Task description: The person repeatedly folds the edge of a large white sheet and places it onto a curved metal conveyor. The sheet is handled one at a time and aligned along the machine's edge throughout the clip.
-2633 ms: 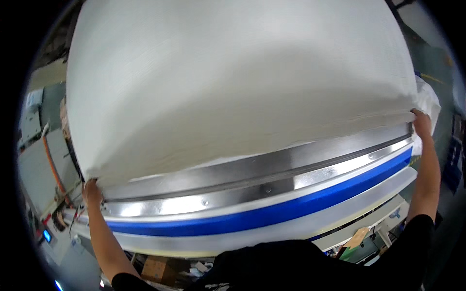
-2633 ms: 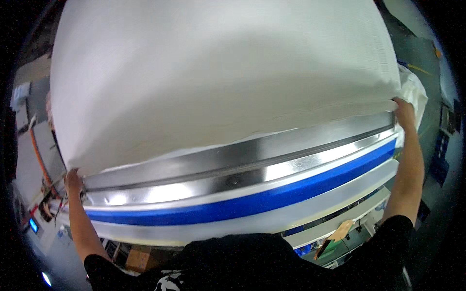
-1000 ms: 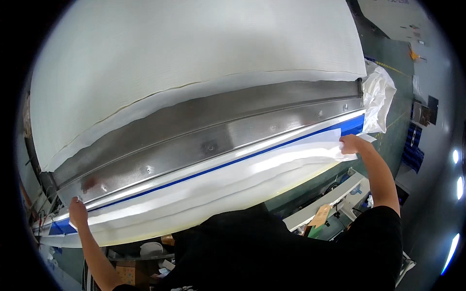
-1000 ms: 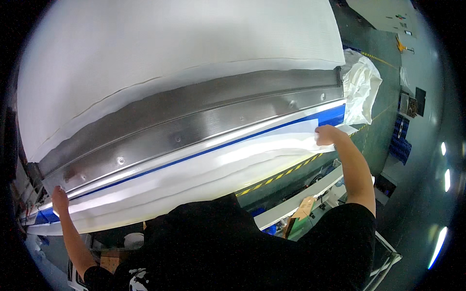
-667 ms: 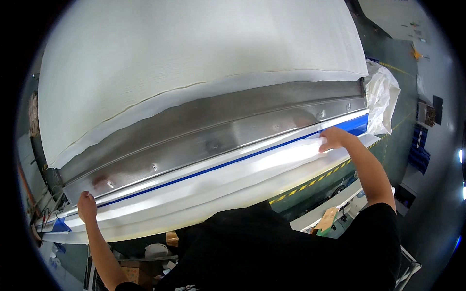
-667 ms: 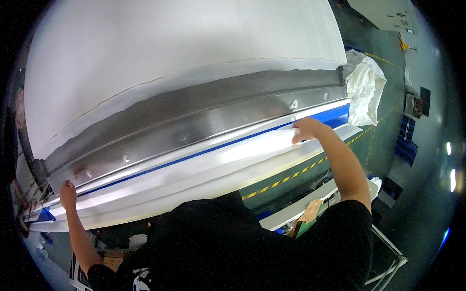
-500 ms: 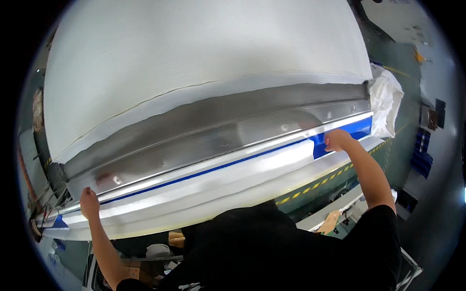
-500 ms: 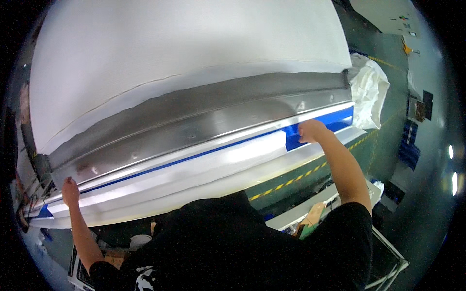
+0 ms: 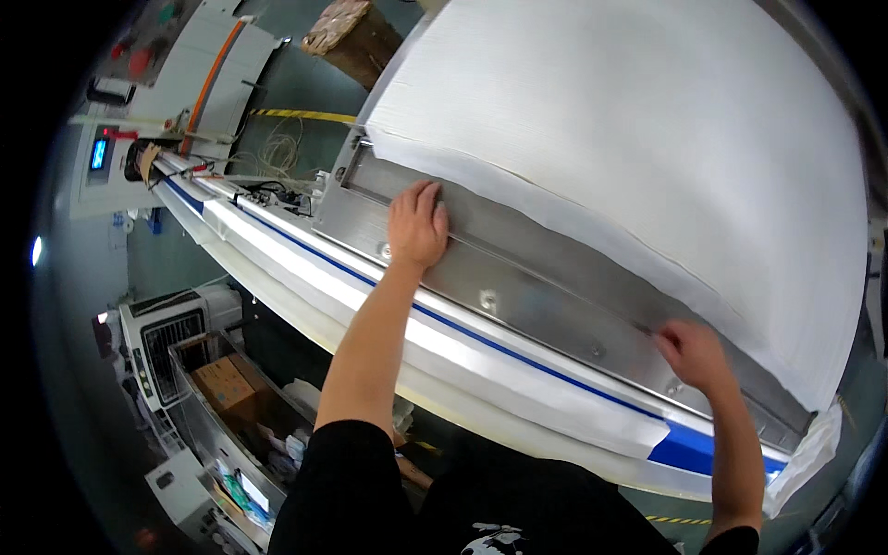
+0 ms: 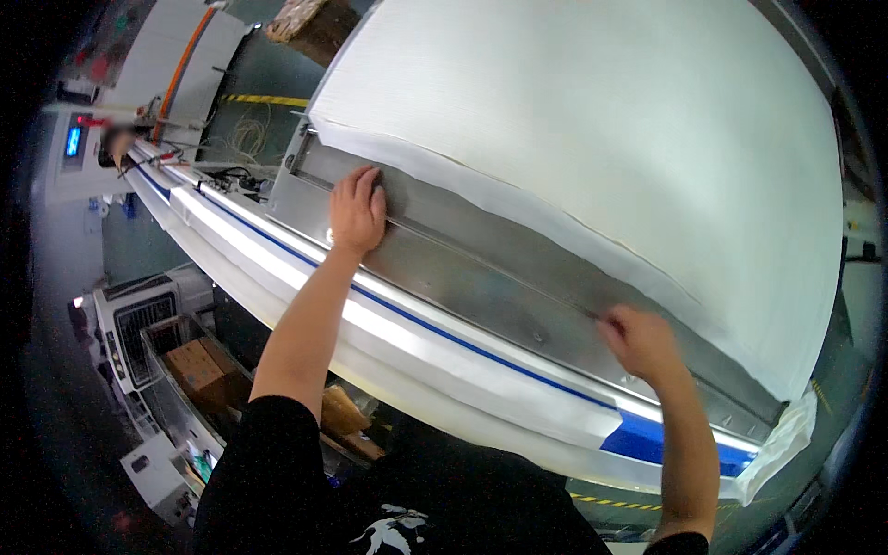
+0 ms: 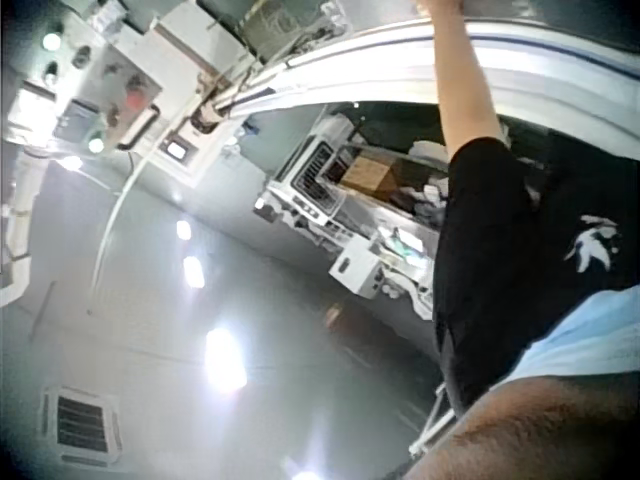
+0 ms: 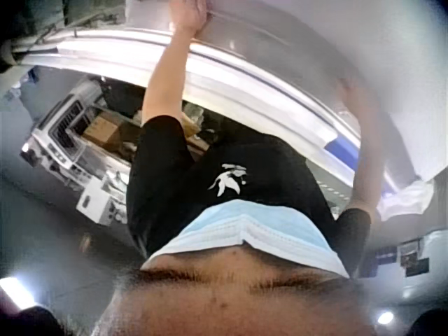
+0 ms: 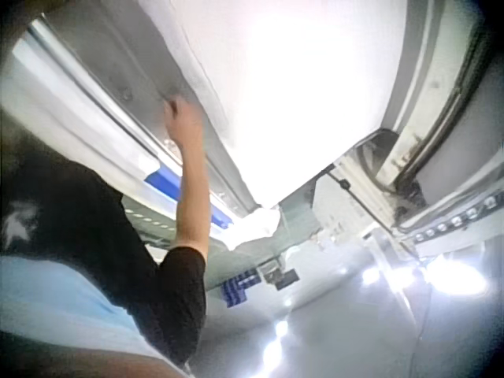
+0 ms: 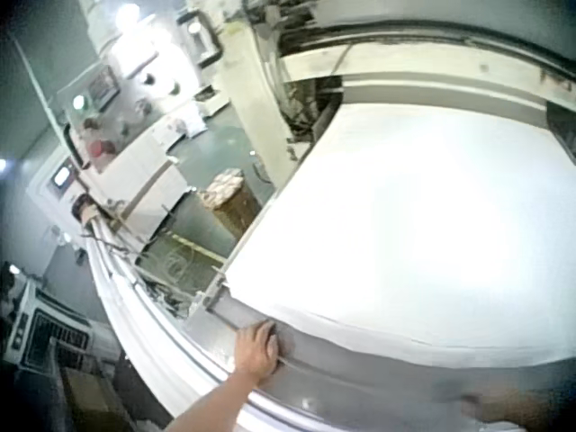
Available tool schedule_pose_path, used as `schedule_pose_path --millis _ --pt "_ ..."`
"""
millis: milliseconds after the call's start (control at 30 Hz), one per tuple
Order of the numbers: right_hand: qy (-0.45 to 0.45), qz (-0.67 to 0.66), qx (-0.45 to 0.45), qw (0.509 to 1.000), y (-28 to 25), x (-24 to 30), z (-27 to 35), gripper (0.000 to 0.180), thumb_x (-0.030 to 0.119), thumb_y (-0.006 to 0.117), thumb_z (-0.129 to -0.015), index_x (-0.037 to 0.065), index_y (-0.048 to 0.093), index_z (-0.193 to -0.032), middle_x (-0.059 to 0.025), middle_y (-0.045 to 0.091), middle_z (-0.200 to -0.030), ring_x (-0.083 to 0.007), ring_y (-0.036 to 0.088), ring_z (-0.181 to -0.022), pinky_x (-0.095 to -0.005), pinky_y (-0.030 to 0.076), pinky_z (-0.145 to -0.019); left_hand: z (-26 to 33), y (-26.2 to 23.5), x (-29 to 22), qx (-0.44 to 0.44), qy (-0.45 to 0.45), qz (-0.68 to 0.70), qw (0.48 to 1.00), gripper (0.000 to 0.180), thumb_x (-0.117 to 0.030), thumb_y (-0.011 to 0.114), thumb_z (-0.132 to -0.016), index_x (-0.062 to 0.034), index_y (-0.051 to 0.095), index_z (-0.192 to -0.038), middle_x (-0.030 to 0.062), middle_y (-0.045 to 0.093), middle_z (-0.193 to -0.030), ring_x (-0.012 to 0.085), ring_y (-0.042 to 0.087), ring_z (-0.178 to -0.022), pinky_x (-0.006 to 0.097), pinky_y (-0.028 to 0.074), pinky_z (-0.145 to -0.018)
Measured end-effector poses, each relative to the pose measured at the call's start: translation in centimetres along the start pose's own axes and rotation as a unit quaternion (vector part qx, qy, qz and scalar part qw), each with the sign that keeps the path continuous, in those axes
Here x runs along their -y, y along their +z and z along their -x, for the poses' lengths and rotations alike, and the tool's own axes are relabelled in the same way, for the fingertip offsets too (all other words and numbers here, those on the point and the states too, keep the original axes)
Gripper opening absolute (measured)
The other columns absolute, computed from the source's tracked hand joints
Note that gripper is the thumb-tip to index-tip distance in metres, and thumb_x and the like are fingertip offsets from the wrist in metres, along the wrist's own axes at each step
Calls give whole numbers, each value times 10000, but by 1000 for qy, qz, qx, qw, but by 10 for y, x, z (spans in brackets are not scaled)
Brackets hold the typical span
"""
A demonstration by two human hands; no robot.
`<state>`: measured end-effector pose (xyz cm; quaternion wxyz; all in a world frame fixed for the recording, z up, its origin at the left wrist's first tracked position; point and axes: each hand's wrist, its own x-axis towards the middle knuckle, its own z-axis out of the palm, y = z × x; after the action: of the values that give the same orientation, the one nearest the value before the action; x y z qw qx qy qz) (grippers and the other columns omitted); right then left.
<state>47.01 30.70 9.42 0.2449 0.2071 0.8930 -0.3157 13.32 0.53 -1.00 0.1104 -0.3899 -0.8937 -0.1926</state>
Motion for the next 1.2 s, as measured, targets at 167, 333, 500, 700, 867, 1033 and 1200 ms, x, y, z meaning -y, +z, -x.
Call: schedule_pose_path --millis 167,333,500,700,867,1033,1200 --pt "-180 -42 -104 977 -12 154 -152 162 230 554 -852 83 618 -874 -130 634 -814 -326 601 -746 -412 474 -673 -2 -2 6 -18 -21 23 999 349 -155 575 -774 -53 555 -1107 121 539 -1146 315 513 -1051 429 394 -911" --pt "-236 -93 -148 956 -19 250 -276 187 198 595 -839 20 625 -890 -105 651 -766 -210 613 -685 -312 483 -663 1 2 14 -14 -38 57 998 328 -154 564 -786 -59 553 -1100 127 541 -1145 318 509 -1066 431 383 -924" --pt "-243 -101 -153 952 -22 287 -337 212 214 625 -818 14 642 -887 -85 677 -790 -183 631 -714 -302 495 -682 -2 0 14 3 -47 64 997 343 -133 578 -766 -59 549 -1100 128 528 -1147 316 506 -1081 436 385 -927" --pt "-229 -66 -161 958 -19 294 -356 203 234 620 -789 42 668 -834 -91 678 -769 -222 638 -717 -331 503 -683 -4 -1 13 17 -41 72 996 352 -123 583 -762 -62 547 -1106 123 517 -1146 313 493 -1106 434 377 -937" --pt "-200 -56 -188 960 -16 296 -360 186 257 597 -756 98 684 -799 -107 672 -759 -292 645 -743 -389 512 -698 -3 1 17 20 -54 76 995 357 -130 586 -762 -63 547 -1111 122 515 -1155 316 490 -1109 438 367 -946" --pt "-206 -61 -209 954 -15 293 -361 181 263 600 -756 108 686 -797 -101 674 -761 -296 646 -743 -395 514 -700 -3 -1 15 20 -55 96 994 390 -133 590 -759 -67 535 -1140 125 510 -1185 314 481 -1123 437 358 -955" --pt "-218 -37 -255 941 -11 291 -361 170 271 604 -765 125 686 -789 -90 674 -753 -306 644 -724 -410 517 -686 -34 -14 43 -83 -33 31 996 494 -93 592 -742 -69 503 -1227 126 480 -1282 312 468 -1155 436 349 -979"
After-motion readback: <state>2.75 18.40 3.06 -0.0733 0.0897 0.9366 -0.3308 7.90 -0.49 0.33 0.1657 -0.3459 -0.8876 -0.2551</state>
